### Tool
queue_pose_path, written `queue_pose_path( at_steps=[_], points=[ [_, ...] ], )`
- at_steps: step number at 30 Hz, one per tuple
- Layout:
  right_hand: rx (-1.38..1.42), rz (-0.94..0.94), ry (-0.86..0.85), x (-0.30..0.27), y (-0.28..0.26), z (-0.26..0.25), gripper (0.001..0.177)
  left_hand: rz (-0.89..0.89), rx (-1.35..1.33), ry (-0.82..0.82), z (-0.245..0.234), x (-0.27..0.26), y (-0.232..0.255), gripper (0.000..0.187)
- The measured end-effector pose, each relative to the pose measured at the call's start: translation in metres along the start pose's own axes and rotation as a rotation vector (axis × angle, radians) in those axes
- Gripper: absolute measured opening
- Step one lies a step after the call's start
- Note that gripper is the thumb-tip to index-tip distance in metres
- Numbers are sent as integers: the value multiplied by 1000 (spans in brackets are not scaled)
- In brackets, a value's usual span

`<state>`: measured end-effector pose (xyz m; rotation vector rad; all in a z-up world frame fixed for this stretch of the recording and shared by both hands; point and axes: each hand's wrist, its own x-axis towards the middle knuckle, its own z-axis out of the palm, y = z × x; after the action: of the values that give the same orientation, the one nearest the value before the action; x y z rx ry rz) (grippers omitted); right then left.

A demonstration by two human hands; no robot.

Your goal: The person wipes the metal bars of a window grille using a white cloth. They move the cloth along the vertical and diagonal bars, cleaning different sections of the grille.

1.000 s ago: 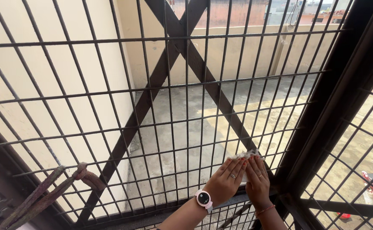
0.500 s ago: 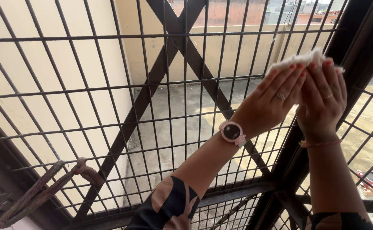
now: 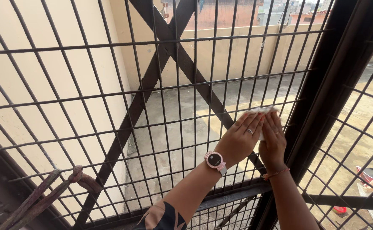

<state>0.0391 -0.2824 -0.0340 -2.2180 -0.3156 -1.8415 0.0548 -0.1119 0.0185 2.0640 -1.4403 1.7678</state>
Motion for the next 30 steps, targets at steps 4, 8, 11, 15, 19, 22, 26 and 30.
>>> queue_pose_path(
  at_steps=[4, 8, 11, 15, 19, 22, 26, 30],
  points=[
    [42, 53, -38, -77, -11, 9, 40, 38, -79, -43, 2, -61, 24, 41],
    [0, 120, -68, -141, -20, 13, 45, 15, -148, -127, 7, -106, 53, 41],
    [18, 187, -109, -157, -19, 18, 53, 1, -143, -128, 17, -119, 60, 41],
    [-61, 156, -199, -164, -31, 6, 45, -9, -239, -181, 12, -131, 67, 42],
    [-86, 8, -201, -123, -50, -26, 34, 8, -186, -185, -23, -109, 58, 41],
    [-116, -142, -8, -47, -50, -50, 27, 18, -188, -61, -52, -60, 35, 40],
    [-193, -369, 312, 95, -40, -58, 27, 46, 32, 187, -69, 28, -22, 42],
    [-137, -368, 254, 186, -59, -45, 23, -43, 88, 234, -73, 85, -82, 45]
  ],
)
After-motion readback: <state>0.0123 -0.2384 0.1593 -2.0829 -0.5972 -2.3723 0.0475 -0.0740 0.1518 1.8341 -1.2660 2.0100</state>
